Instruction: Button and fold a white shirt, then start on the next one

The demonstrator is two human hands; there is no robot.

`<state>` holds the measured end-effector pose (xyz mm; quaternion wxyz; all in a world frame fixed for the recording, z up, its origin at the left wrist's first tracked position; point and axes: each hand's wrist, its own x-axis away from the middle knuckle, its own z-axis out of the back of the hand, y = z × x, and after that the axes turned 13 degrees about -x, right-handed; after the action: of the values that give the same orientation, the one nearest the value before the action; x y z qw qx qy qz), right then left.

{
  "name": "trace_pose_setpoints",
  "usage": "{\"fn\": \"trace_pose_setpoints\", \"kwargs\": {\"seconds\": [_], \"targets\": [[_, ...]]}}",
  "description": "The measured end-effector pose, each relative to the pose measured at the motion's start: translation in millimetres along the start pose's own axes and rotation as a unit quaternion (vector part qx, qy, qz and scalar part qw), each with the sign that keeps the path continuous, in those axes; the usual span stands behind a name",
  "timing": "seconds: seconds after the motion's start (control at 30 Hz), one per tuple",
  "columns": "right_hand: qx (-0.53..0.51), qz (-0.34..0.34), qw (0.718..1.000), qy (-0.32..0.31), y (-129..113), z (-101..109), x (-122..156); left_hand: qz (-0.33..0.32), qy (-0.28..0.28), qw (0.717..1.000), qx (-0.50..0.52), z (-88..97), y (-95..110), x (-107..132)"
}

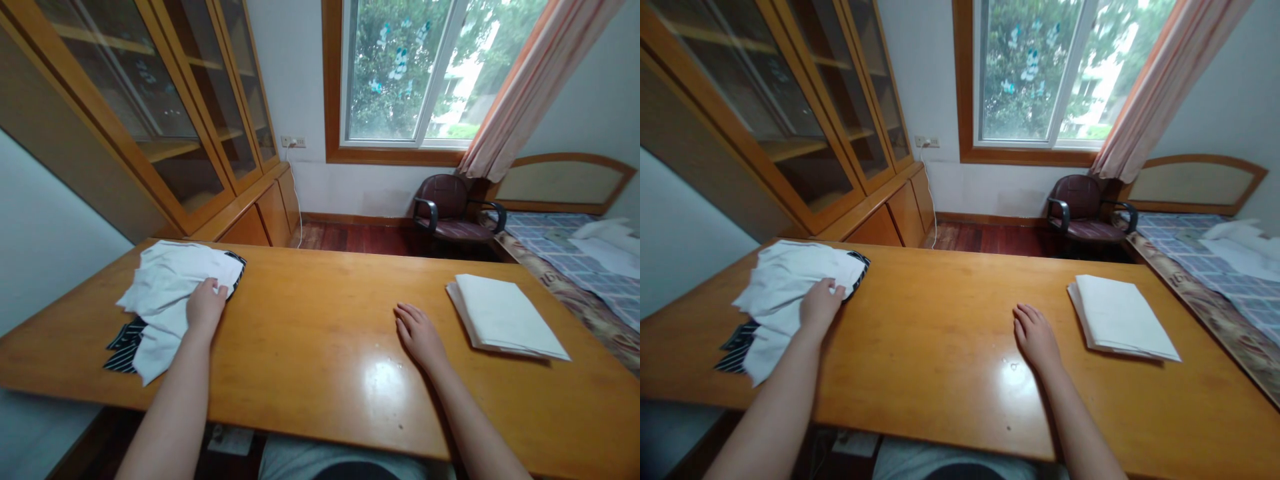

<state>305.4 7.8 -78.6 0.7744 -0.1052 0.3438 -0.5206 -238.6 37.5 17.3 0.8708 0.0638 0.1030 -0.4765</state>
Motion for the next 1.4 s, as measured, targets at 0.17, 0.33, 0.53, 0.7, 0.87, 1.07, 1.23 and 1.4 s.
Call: {"fn": "trace_pose_setpoints", "kwargs": {"seconds": [0.17,0.33,0.53,0.7,0.87,1.07,1.23,1.4], "targets": [[0.003,0.002,1.000,0.000,0,0,-1,-0.040,0.069,0.994,0.069,6.5,16,13],[0.000,0.000,1.000,0.001,-2,0,-1,-0.163,0.042,0.964,0.204,16.2,60,57],[-0.018,-0.006,1.000,0.003,-2,1,-1,-0.370,-0.123,0.859,0.333,14.6,126,131],[-0.084,-0.031,0.996,0.013,-8,2,-3,-0.472,-0.247,0.761,0.369,14.4,164,189],[-0.200,-0.070,0.976,-0.044,-42,-3,-12,-0.563,-0.322,0.662,0.375,20.7,184,231],[-0.304,-0.084,0.932,-0.178,-77,-11,-26,-0.556,-0.405,0.598,0.411,43.4,184,243],[-0.367,-0.181,0.906,-0.107,-55,-11,-29,-0.523,-0.376,0.634,0.428,53.5,157,225],[-0.337,-0.240,0.909,0.042,-16,15,-27,-0.395,-0.164,0.788,0.442,24.8,119,188]]}}
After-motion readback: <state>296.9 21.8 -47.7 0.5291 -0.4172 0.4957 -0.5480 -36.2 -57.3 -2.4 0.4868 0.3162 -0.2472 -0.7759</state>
